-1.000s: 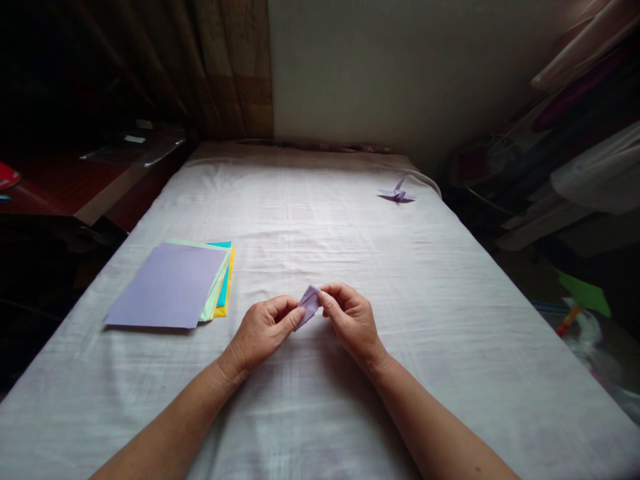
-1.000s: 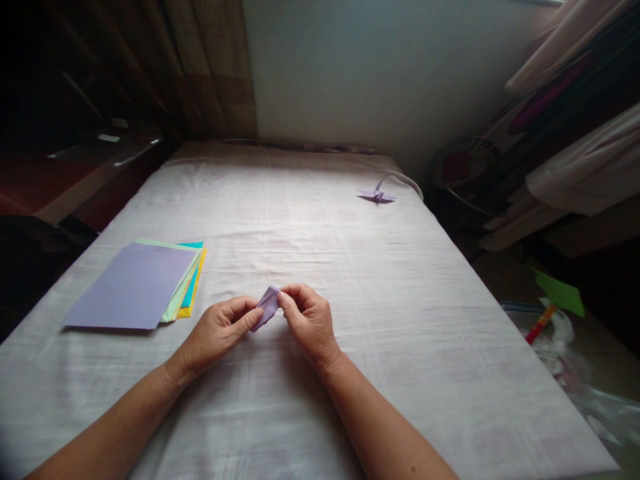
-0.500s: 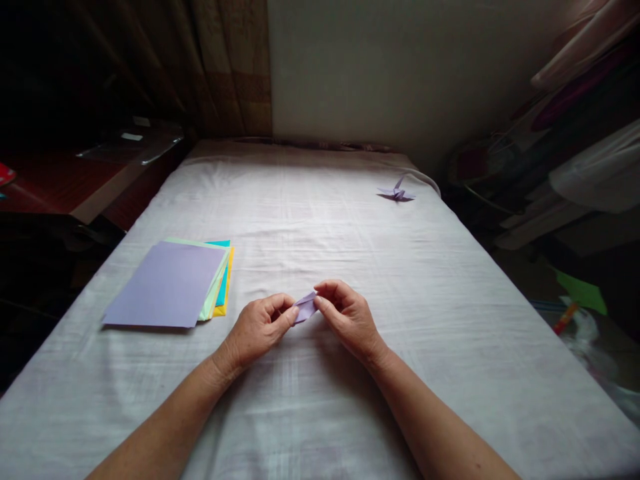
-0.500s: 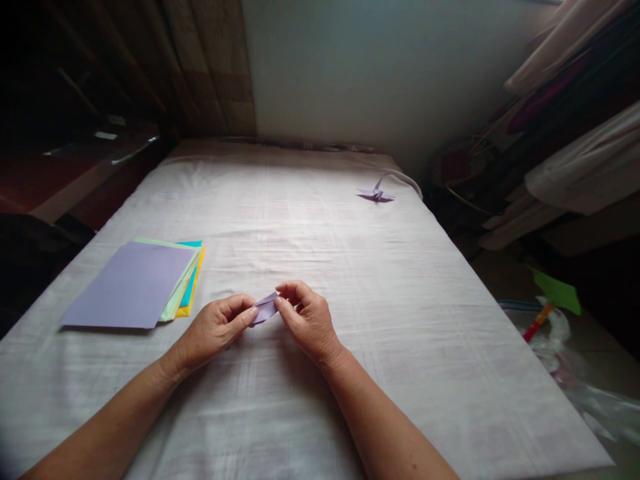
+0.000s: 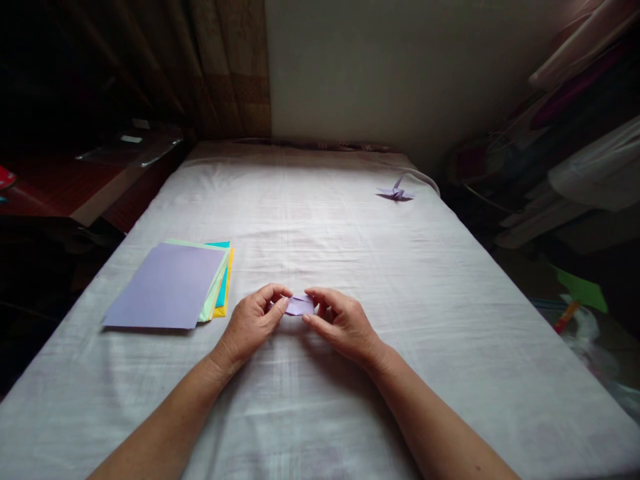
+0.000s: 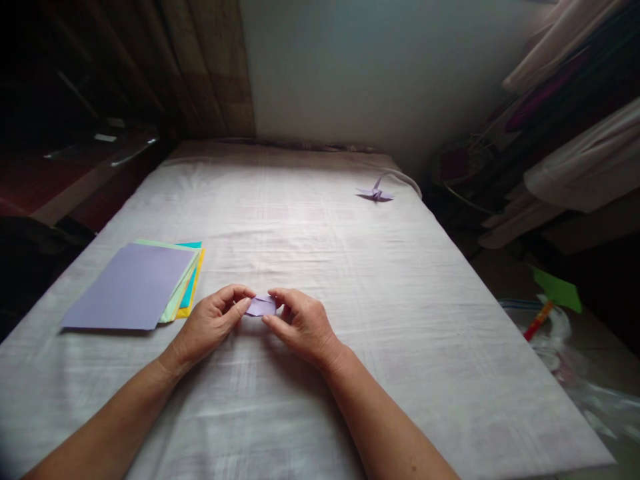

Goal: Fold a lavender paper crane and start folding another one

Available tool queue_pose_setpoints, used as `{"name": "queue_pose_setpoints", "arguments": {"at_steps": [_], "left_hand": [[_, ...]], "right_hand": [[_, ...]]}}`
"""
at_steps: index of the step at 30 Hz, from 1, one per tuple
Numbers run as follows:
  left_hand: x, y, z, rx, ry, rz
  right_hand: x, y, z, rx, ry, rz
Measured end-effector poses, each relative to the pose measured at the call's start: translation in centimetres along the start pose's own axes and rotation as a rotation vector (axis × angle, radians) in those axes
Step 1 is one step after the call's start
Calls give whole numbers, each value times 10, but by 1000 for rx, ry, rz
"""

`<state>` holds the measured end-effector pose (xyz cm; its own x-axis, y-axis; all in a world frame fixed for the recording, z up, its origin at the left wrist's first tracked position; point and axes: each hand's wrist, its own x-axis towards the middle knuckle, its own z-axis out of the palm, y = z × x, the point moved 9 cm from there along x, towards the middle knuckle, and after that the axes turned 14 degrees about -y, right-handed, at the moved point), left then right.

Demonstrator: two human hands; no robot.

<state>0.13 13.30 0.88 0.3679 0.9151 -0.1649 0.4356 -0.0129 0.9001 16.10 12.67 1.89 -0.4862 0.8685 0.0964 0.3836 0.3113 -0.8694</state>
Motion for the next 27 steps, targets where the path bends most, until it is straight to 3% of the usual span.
{"name": "queue_pose_setpoints", "arguments": {"at_steps": [7, 16, 27], "left_hand": [[1, 0, 0, 30, -14, 12], [0, -10, 5, -14, -119, -48], [-1, 4, 4, 133, -12, 84]], "right_hand": [[0, -1, -1, -88, -3, -32], [-1, 3, -5, -102, 46, -35], [-1, -6, -5, -191, 98, -147]]}}
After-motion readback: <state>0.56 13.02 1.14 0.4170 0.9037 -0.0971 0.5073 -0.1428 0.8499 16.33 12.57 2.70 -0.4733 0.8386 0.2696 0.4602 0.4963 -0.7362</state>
